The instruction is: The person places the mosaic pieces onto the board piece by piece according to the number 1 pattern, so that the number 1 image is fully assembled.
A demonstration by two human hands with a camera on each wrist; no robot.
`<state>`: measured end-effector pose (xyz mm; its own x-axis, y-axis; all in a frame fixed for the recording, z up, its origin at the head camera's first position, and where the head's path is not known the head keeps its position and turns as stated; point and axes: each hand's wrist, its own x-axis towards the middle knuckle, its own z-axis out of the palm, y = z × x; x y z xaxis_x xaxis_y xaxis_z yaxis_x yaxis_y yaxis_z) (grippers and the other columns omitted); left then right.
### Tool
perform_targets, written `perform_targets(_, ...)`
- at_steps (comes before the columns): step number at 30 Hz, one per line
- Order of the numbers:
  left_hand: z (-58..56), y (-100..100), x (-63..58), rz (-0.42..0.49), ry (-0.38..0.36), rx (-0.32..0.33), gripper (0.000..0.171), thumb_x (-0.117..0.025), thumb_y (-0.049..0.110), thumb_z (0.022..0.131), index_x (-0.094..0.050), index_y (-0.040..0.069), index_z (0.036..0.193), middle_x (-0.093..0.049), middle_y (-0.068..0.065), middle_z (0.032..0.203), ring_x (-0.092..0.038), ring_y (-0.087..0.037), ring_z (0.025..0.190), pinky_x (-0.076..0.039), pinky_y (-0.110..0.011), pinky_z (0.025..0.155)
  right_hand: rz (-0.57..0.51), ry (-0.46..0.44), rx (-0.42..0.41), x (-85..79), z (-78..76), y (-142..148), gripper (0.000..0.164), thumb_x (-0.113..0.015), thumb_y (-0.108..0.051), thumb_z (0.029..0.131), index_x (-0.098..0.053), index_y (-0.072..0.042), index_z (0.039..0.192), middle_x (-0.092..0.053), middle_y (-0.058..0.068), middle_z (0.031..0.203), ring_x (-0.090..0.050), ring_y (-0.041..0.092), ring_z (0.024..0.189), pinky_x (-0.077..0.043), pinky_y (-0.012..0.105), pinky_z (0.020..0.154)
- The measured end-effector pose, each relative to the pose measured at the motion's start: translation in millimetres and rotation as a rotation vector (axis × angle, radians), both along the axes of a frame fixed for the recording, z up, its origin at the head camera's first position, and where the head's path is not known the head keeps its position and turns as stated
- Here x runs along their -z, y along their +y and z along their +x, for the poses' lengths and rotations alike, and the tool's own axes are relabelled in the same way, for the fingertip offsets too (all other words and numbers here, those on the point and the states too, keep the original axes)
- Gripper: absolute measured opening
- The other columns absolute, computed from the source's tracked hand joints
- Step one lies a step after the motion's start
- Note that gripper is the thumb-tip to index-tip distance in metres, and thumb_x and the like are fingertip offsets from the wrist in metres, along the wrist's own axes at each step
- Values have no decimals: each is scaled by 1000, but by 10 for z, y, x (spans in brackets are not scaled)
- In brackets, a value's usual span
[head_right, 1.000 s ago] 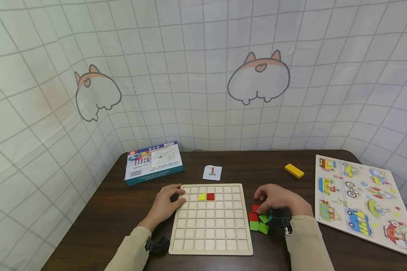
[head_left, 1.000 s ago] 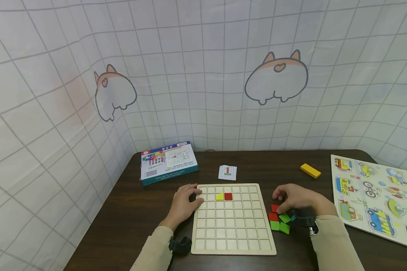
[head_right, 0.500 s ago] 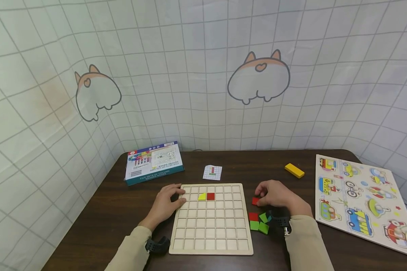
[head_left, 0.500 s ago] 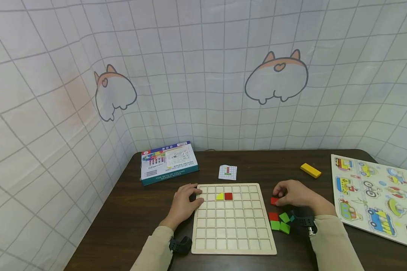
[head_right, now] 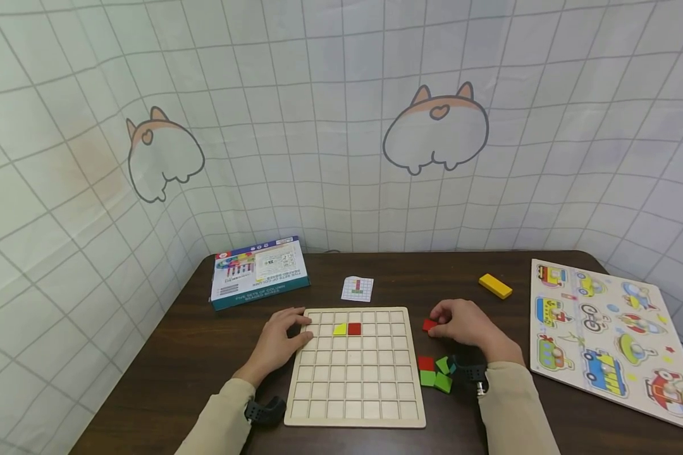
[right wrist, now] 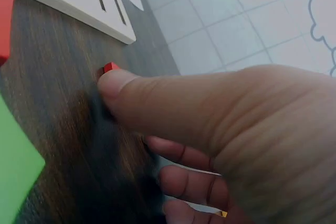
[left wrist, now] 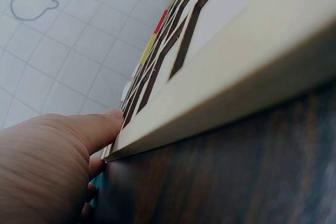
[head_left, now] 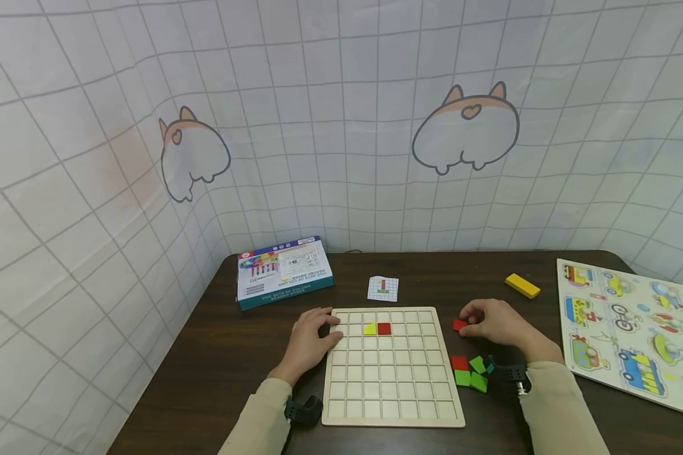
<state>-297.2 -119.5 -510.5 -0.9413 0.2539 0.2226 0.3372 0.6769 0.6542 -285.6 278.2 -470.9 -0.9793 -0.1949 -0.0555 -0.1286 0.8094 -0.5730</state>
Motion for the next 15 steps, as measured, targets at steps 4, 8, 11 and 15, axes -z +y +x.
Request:
perform_targets(4, 5, -1, -8, 6, 7, 7, 26, -72, 26, 90, -71, 13, 113, -53, -9, 142, -36, -34, 139, -21, -62, 113, -7, -1, -2, 14, -5, 1, 28, -81, -25, 80, -69, -9, 100, -58, 0, 84, -50, 18, 76, -42, 32, 67)
perform_targets(8, 12, 0, -13, 8, 3, 8, 26, -71, 26, 91, -71, 13, 113, -53, -9, 142, -35, -34, 139, -21, -62, 113, -11, 1, 10, 9, 3, -11, 24, -80, -22, 82, -70, -9, 98, -60, 0, 84, -51, 18, 74, -43, 32, 66)
perform_targets(11, 18, 2, -12, 6, -5, 4, 26, -71, 26, 90, -71, 14, 114, -52, -8, 143, -35, -33, 139, -21, -61, 113, 5, 16, 0, 5, 2, -16, 22, -79, -21, 82, -71, -8, 98, -63, 1, 87, -52, 17, 76, -46, 32, 68)
perform_targets(15, 17, 7, -13, 6, -5, 5, 26, -71, 26, 90, -71, 14, 114, -52, -8, 143, -35, -33, 139, -21, -60, 113, 29, 34, -10, 4, -10, -22, 20, -78, -20, 83, -71, -9, 98, -64, 1, 90, -52, 17, 78, -47, 33, 70)
